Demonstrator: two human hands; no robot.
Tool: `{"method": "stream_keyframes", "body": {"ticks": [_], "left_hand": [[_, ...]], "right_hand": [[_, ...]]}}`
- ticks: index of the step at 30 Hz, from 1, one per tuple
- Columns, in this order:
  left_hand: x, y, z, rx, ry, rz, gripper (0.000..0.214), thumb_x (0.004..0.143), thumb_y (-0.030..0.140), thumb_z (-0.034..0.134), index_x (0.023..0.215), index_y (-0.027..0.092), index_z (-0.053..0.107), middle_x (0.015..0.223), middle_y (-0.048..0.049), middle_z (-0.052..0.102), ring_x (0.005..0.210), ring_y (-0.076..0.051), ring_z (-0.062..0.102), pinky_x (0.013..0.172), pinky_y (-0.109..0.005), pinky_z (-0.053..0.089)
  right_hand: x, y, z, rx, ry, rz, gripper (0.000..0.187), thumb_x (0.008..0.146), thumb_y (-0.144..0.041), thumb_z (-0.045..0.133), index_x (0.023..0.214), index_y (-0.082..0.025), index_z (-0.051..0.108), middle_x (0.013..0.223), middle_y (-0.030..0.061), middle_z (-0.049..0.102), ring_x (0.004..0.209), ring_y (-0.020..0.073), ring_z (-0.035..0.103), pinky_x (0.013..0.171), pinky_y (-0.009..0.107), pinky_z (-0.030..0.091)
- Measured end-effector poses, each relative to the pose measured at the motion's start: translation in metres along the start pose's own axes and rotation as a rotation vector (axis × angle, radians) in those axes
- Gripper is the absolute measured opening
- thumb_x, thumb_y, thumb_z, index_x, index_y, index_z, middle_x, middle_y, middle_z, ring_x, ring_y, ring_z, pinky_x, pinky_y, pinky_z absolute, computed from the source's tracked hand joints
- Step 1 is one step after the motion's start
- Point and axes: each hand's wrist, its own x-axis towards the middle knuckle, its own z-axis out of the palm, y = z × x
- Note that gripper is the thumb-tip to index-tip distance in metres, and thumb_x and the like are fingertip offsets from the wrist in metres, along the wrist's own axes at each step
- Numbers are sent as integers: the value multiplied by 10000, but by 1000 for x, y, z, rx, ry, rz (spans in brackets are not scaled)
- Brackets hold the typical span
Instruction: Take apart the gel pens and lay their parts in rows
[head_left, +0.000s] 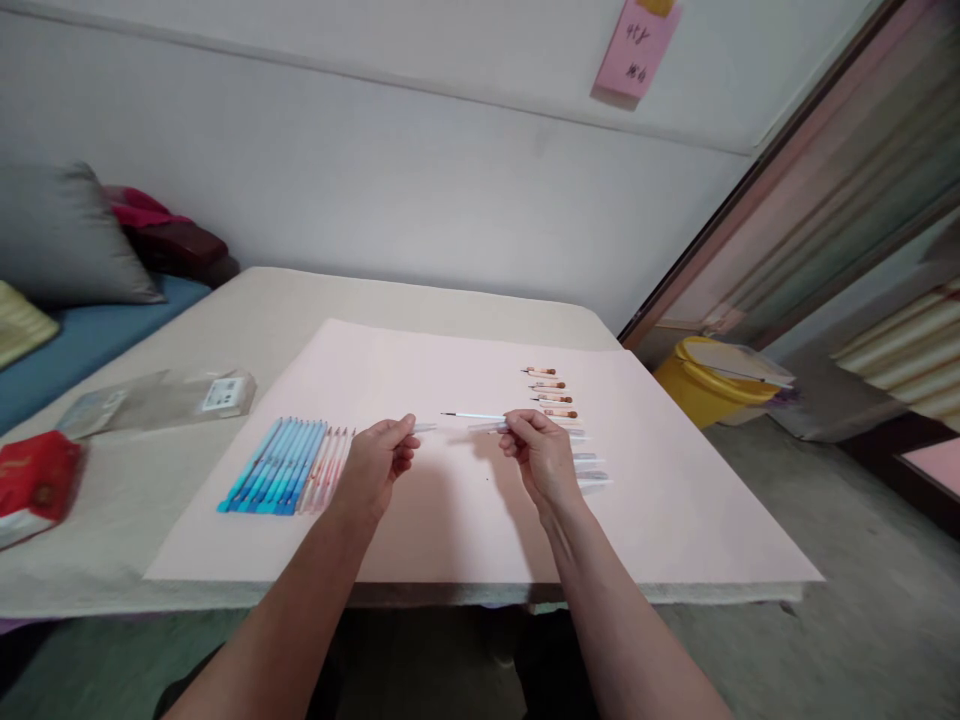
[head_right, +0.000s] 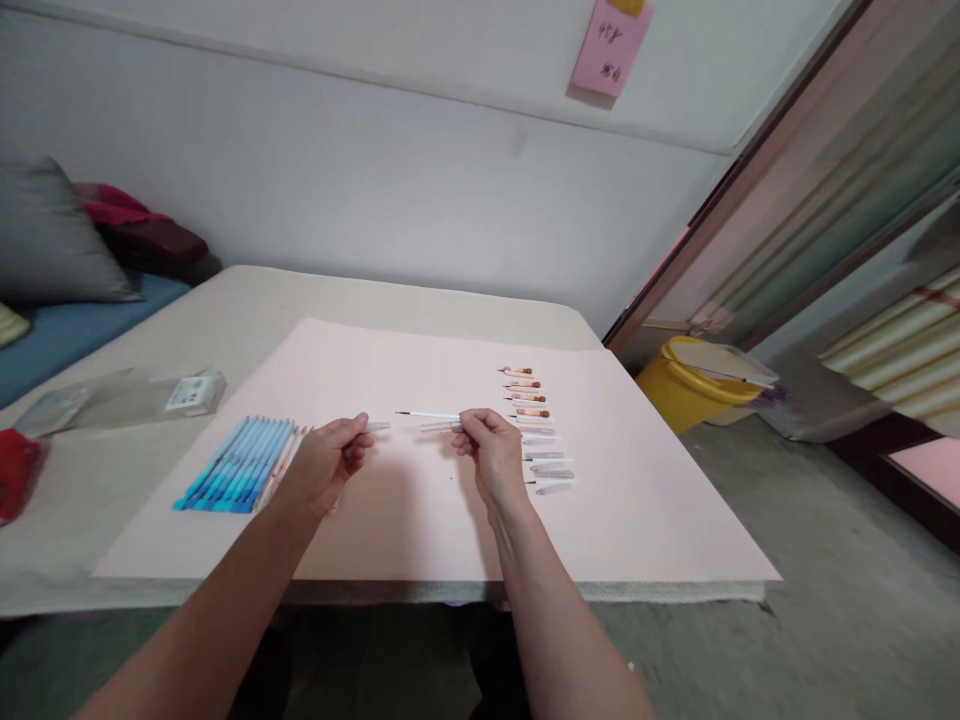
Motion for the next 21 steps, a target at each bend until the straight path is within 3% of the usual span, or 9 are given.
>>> {"method": "stream_keyframes", "body": {"ticks": [5, 10, 21], "left_hand": [[-6, -8, 9, 72, -85, -40, 322, 623, 411, 717, 647, 130, 563, 596, -15, 581, 473, -51, 458, 458, -183, 352], [-9, -10, 15, 69, -86, -56, 305, 593, 387, 736, 639, 125, 585, 588, -19, 581, 478, -56, 456, 459, -189, 338], [-9, -12, 15, 25, -85, -65, 261, 569, 330, 752, 669, 135, 611, 597, -13, 587, 500, -57, 474, 484, -189, 355]], "right_hand": [[-7, 10, 9, -58, -64, 13, 184, 670, -321, 698, 711, -150, 647, 483, -14, 579, 422, 85, 491, 426, 201, 363], [-13, 13, 16, -109, -142, 40, 185, 667, -326, 698, 699, -150, 650, 435, -25, 550, 376, 87, 456, 399, 210, 330], [-14, 17, 17, -138, -167, 46, 173, 672, -323, 694, 665, -158, 643, 433, -28, 544, 380, 88, 449, 399, 210, 303]]}}
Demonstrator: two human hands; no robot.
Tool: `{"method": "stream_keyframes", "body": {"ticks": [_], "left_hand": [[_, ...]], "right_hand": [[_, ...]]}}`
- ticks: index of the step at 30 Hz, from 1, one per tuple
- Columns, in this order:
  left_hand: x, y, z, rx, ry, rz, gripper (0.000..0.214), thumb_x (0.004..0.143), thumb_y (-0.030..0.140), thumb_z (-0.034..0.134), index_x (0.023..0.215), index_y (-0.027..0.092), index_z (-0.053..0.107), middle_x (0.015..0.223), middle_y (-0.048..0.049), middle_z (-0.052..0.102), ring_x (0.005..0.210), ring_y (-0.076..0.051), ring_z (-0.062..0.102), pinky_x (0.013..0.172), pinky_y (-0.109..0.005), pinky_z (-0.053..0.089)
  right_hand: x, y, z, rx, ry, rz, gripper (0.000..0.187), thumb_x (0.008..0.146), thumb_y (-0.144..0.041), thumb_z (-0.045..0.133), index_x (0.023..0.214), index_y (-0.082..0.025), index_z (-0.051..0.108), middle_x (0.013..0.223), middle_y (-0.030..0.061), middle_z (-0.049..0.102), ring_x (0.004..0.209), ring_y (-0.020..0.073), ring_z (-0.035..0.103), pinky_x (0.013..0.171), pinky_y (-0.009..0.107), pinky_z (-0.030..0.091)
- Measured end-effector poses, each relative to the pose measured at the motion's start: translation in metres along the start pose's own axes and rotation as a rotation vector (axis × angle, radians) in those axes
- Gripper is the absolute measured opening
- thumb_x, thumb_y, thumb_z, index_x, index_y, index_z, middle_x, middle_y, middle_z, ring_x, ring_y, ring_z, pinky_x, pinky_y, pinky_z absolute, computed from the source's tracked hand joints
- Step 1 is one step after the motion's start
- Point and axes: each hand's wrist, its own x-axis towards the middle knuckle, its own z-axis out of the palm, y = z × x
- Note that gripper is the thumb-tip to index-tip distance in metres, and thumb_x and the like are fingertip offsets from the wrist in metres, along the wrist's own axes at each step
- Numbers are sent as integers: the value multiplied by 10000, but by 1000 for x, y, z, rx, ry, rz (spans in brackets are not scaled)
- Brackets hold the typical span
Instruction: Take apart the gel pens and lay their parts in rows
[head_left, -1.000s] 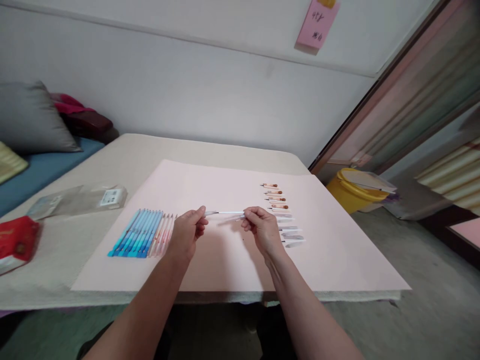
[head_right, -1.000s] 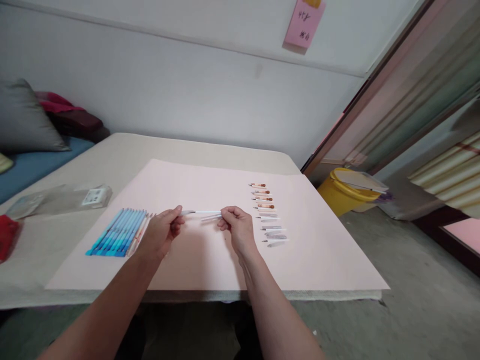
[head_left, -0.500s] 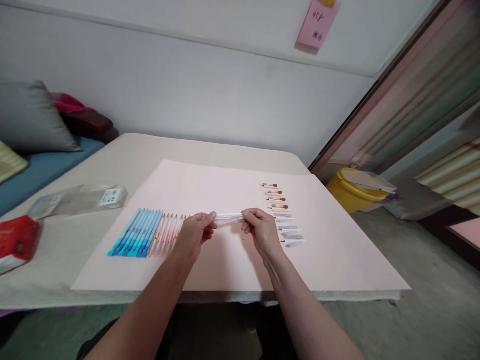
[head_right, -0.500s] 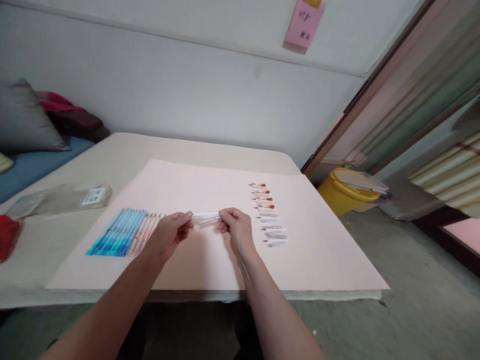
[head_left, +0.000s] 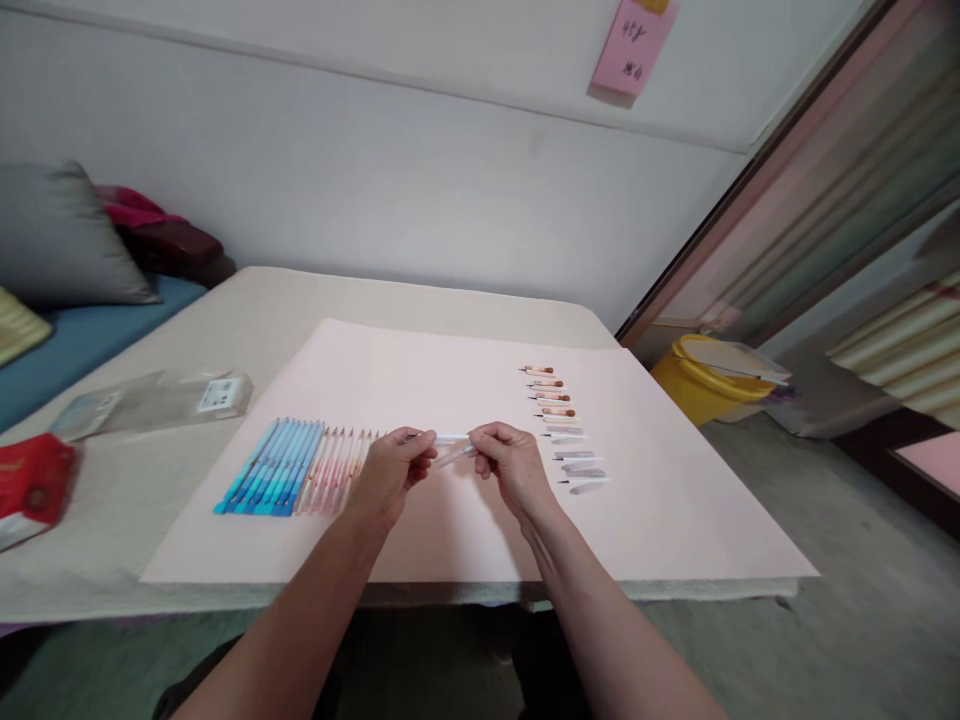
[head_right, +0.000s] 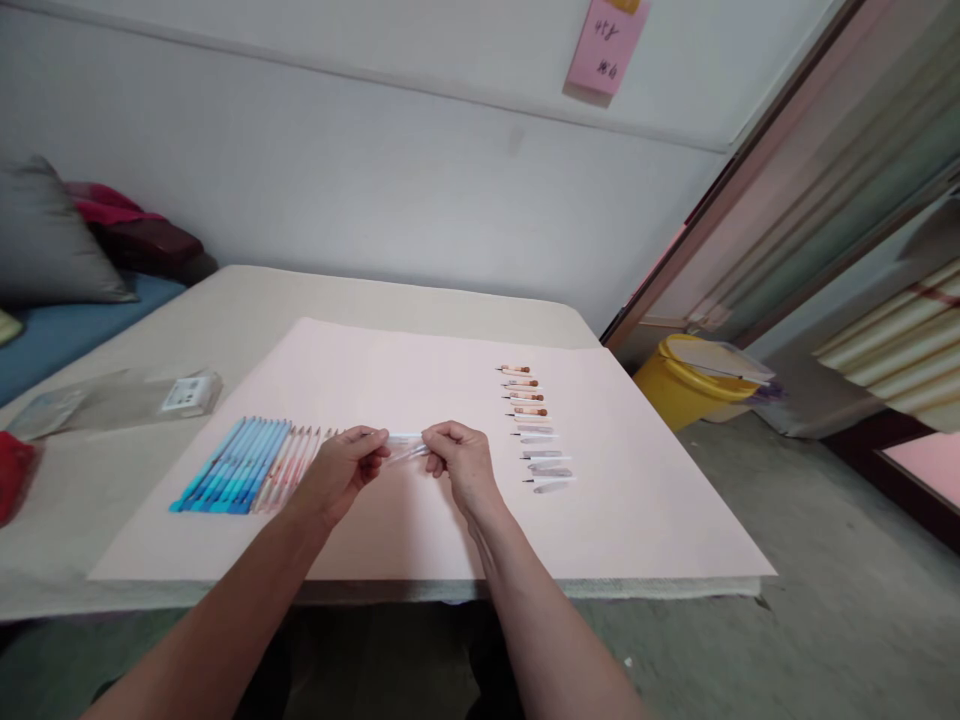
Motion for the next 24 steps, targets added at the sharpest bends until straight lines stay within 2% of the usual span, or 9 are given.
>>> {"method": "stream_keyframes", "body": {"ticks": [24], "left_hand": [[-1, 2, 1, -50, -45, 40, 169, 589, 243, 713, 641, 145, 586, 559, 1, 565, 486, -54, 463, 470, -176, 329]], "right_hand": [[-1, 7, 3, -6, -54, 16, 155, 683, -306, 683, 684, -153, 657, 424, -27, 548, 363, 77, 447, 385, 192, 314]]}}
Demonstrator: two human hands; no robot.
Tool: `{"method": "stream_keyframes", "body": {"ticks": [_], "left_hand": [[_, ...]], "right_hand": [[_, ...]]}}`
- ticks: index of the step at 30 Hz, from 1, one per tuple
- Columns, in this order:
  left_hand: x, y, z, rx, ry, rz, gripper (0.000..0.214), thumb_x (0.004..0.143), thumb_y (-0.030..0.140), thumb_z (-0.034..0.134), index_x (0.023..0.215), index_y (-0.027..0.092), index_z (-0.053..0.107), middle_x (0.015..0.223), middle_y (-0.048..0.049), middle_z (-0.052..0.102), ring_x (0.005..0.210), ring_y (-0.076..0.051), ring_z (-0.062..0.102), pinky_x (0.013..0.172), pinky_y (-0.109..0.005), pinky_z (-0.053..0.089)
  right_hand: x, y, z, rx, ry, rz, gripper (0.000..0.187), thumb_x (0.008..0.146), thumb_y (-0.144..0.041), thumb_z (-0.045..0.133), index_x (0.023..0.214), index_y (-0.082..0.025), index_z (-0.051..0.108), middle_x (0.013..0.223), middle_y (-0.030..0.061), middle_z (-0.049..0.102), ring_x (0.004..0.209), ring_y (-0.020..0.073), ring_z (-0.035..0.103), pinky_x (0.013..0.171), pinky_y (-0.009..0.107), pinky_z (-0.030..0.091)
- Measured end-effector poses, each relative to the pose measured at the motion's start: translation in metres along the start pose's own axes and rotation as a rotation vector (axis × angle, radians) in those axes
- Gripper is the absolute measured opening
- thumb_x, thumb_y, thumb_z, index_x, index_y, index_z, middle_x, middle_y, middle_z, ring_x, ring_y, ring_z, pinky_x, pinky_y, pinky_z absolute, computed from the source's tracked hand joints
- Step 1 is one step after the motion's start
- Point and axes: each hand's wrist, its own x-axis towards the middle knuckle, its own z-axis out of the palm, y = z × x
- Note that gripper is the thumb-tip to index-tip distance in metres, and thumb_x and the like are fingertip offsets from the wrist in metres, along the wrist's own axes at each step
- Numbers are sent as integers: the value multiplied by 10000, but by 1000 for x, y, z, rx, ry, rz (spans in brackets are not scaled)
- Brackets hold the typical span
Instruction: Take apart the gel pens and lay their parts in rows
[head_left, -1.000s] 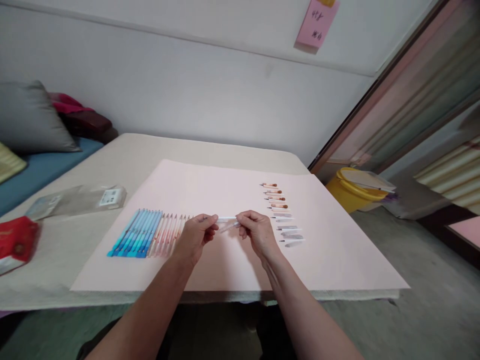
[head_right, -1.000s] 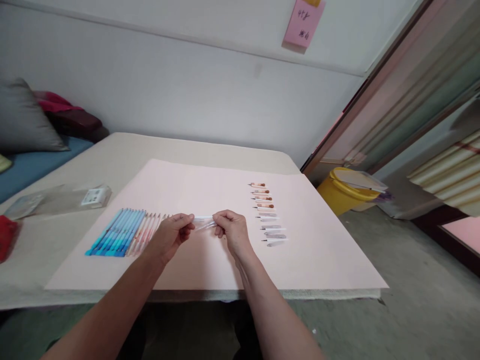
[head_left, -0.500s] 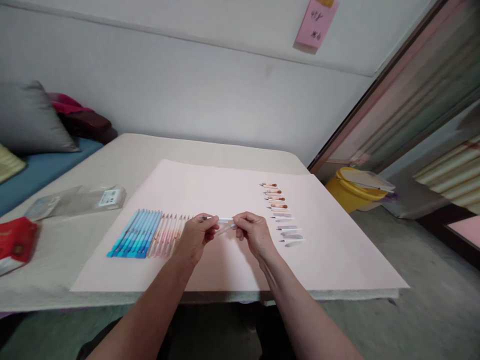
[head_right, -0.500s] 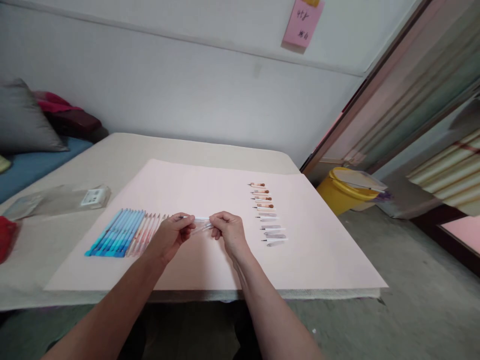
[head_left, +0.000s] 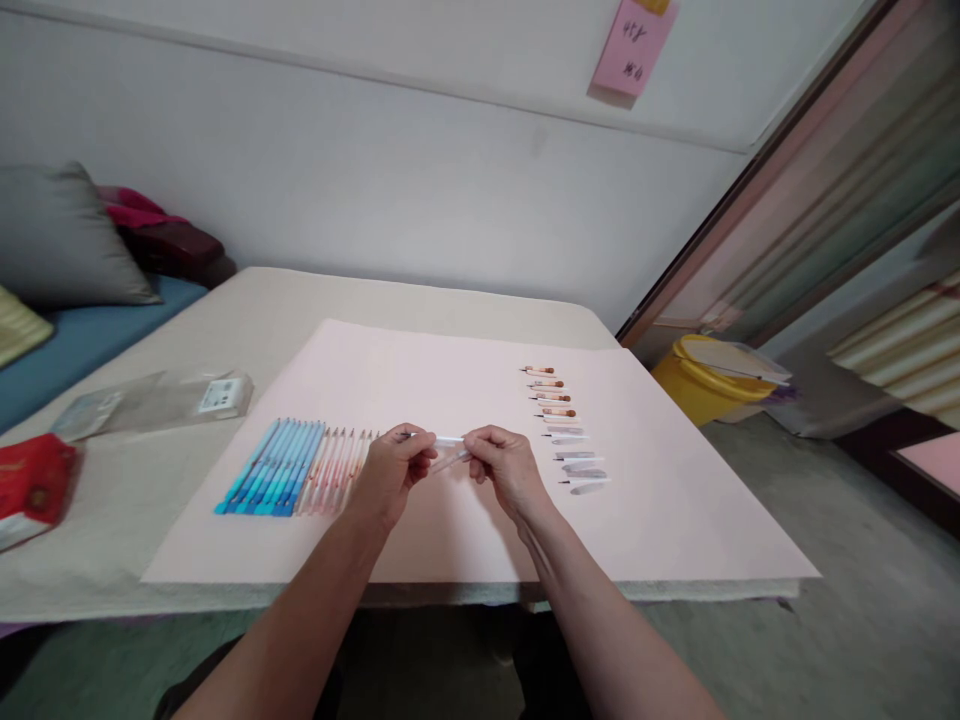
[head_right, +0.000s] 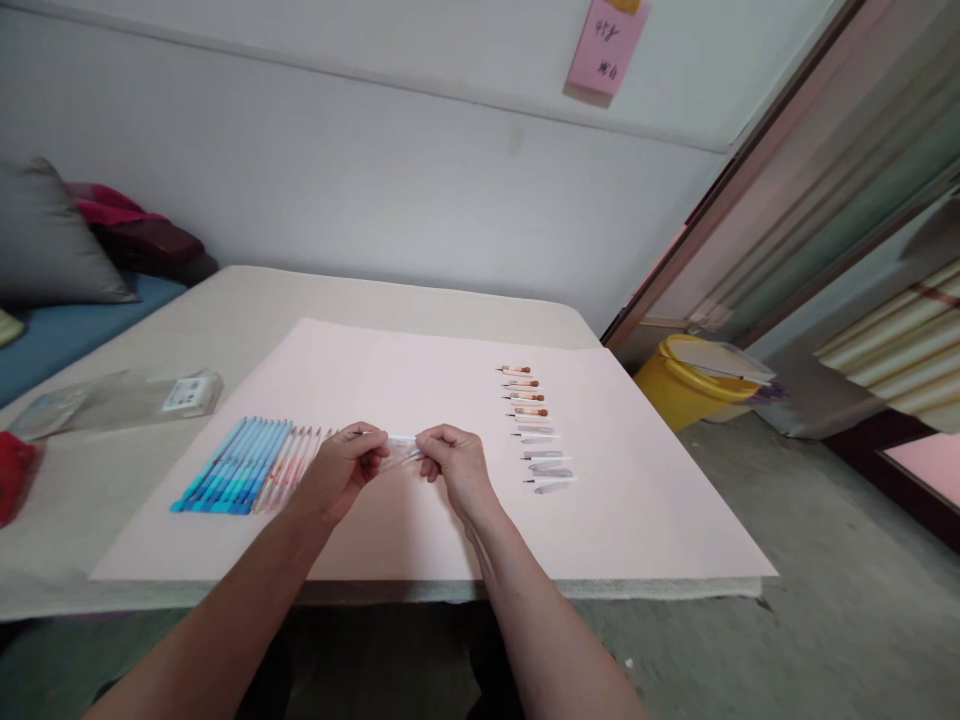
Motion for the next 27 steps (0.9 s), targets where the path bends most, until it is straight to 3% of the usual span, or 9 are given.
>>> {"method": "stream_keyframes", "body": {"ticks": [7, 12, 15, 21, 27], "left_hand": [[3, 2, -4, -9, 37, 34, 150, 606, 235, 699, 647, 146, 585, 563, -3, 573, 495, -56, 469, 481, -174, 340], [2, 6, -5, 1, 37, 10, 154, 603, 231, 698, 657, 145, 582, 571, -8, 582, 498, -57, 477, 486, -172, 346], [-1, 0, 1, 41, -10, -13, 160, 594, 230, 701, 669, 139, 592, 577, -10, 584, 498, -60, 480, 485, -175, 344], [-4, -19, 11, 71, -29, -9, 167, 610, 249, 692, 697, 139, 601, 595, -9, 583, 536, -81, 511, 521, -200, 368], [-4, -23, 11, 81, -6, 15, 157, 617, 242, 689, 717, 142, 619, 615, 2, 582, 546, -79, 509, 544, -214, 381]], "right_hand": [[4, -8, -8, 79, -6, 52, 175, 661, -275, 712, 772, -152, 657, 447, -28, 565, 350, 74, 457, 351, 175, 316], [12, -16, -25, 262, 194, 53, 201, 605, -263, 759, 715, -160, 626, 554, -9, 623, 454, 76, 540, 430, 165, 420], [11, -11, -19, 246, 272, 63, 224, 599, -286, 763, 729, -164, 628, 607, -6, 642, 535, 91, 590, 483, 169, 452], [-1, -2, 5, 94, 210, 120, 224, 642, -346, 721, 733, -161, 633, 622, -20, 624, 532, 93, 588, 471, 176, 434], [-6, -3, 5, 68, 124, 162, 236, 622, -335, 721, 767, -167, 641, 653, 0, 649, 589, 146, 633, 474, 205, 442]]}}
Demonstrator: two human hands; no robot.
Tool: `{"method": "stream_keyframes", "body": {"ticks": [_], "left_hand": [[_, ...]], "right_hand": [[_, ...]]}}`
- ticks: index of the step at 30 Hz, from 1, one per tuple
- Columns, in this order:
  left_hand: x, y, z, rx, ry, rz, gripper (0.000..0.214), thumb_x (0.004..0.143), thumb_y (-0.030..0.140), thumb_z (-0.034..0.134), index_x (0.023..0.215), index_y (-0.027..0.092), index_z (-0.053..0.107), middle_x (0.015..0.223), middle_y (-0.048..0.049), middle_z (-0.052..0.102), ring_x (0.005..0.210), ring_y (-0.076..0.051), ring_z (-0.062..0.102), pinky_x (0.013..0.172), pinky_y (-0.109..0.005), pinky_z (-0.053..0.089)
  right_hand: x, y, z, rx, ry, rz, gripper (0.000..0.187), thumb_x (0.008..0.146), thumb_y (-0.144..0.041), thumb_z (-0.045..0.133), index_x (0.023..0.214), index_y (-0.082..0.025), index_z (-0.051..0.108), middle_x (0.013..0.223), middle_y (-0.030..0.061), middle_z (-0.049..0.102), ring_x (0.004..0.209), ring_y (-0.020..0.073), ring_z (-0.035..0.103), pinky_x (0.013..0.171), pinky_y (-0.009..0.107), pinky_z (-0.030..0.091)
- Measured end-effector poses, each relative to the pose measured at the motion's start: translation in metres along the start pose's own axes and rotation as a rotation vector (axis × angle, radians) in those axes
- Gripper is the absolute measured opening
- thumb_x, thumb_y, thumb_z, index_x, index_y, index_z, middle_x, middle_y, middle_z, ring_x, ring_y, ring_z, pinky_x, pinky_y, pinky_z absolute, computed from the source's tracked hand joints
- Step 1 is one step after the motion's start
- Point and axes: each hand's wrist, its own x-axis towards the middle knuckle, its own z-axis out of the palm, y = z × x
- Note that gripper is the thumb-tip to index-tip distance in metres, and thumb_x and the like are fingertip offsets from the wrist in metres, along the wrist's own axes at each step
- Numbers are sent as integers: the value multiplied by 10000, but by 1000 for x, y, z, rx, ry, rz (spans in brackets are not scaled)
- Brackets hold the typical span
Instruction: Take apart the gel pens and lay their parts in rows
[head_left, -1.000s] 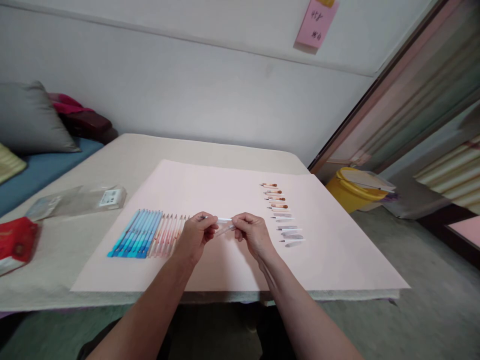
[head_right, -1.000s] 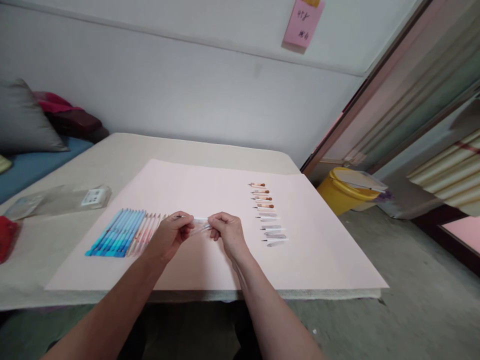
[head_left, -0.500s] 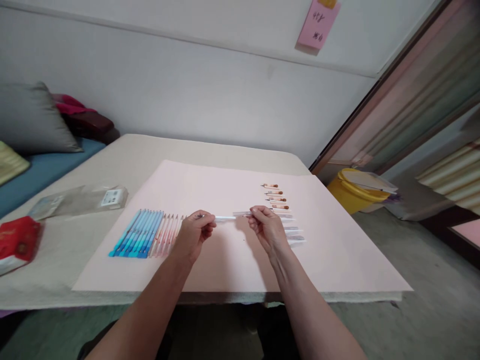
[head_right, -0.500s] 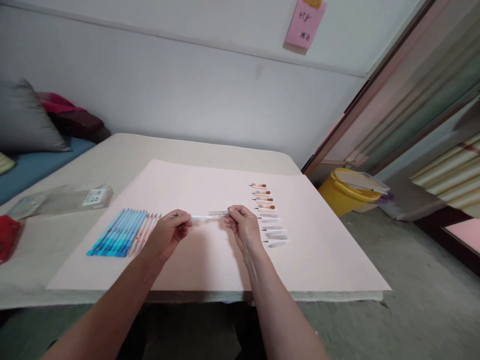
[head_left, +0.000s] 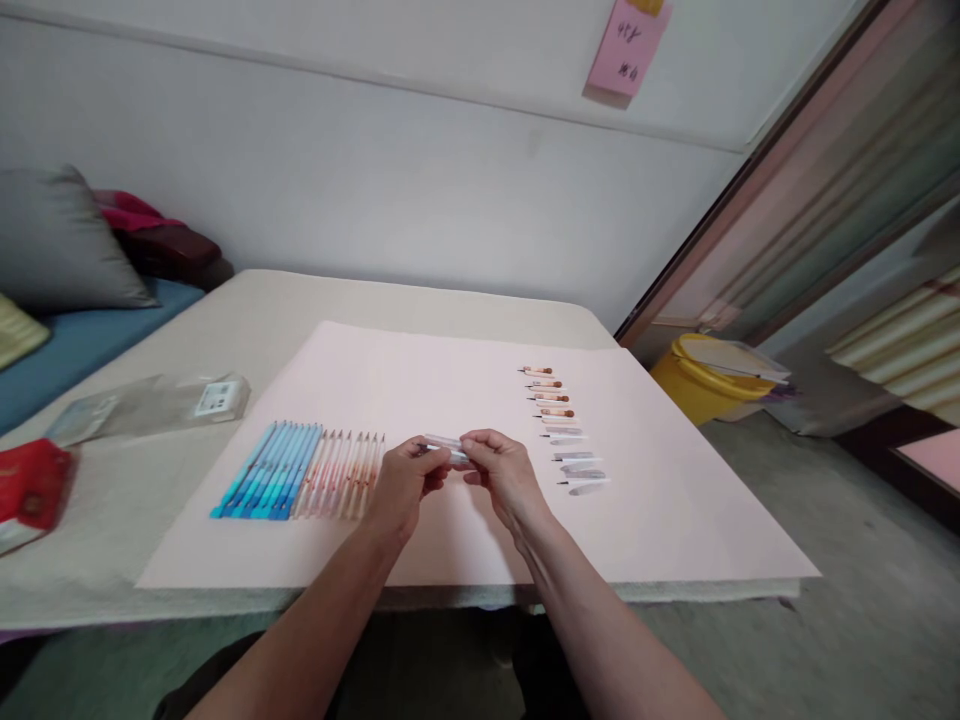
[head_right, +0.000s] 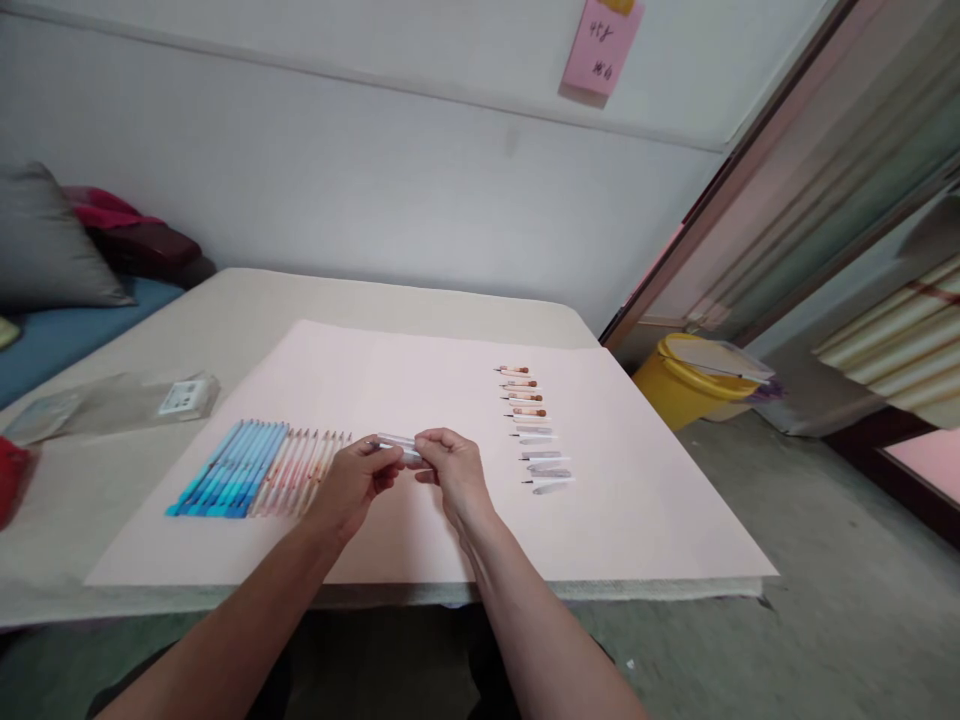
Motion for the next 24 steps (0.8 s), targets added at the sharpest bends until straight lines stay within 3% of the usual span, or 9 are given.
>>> {"method": "stream_keyframes", "body": {"ticks": [8, 17, 20, 24], "left_hand": [[1, -2, -1, 26, 17, 2, 188, 603, 261, 704, 735, 141, 644, 644, -3, 596, 578, -90, 525, 575, -231, 409], [4, -7, 3, 16, -82, -109, 275, 603, 300, 734, 779, 124, 616, 693, -33, 613, 612, -97, 561, 601, -228, 442], [3, -5, 4, 22, -79, -164, 330, 597, 302, 752, 834, 127, 601, 731, -54, 626, 660, -122, 593, 637, -249, 468], [6, -1, 2, 9, -56, -174, 332, 593, 285, 763, 827, 124, 590, 763, -68, 633, 678, -121, 601, 638, -237, 476]], "right_hand": [[1, 1, -5, -20, -99, 33, 277, 608, -253, 717, 867, -175, 656, 711, 18, 675, 649, 147, 643, 552, 225, 462], [10, 6, -15, 43, 23, 70, 266, 507, -146, 754, 760, -146, 670, 628, -20, 618, 539, 76, 581, 566, 195, 509], [6, 0, -44, -16, 21, 90, 243, 519, -115, 741, 751, -143, 675, 639, -14, 615, 547, 83, 585, 538, 184, 515], [-17, -7, -116, -192, 40, 163, 207, 585, -103, 702, 788, -136, 683, 688, 28, 654, 565, 106, 608, 543, 205, 531]]}}
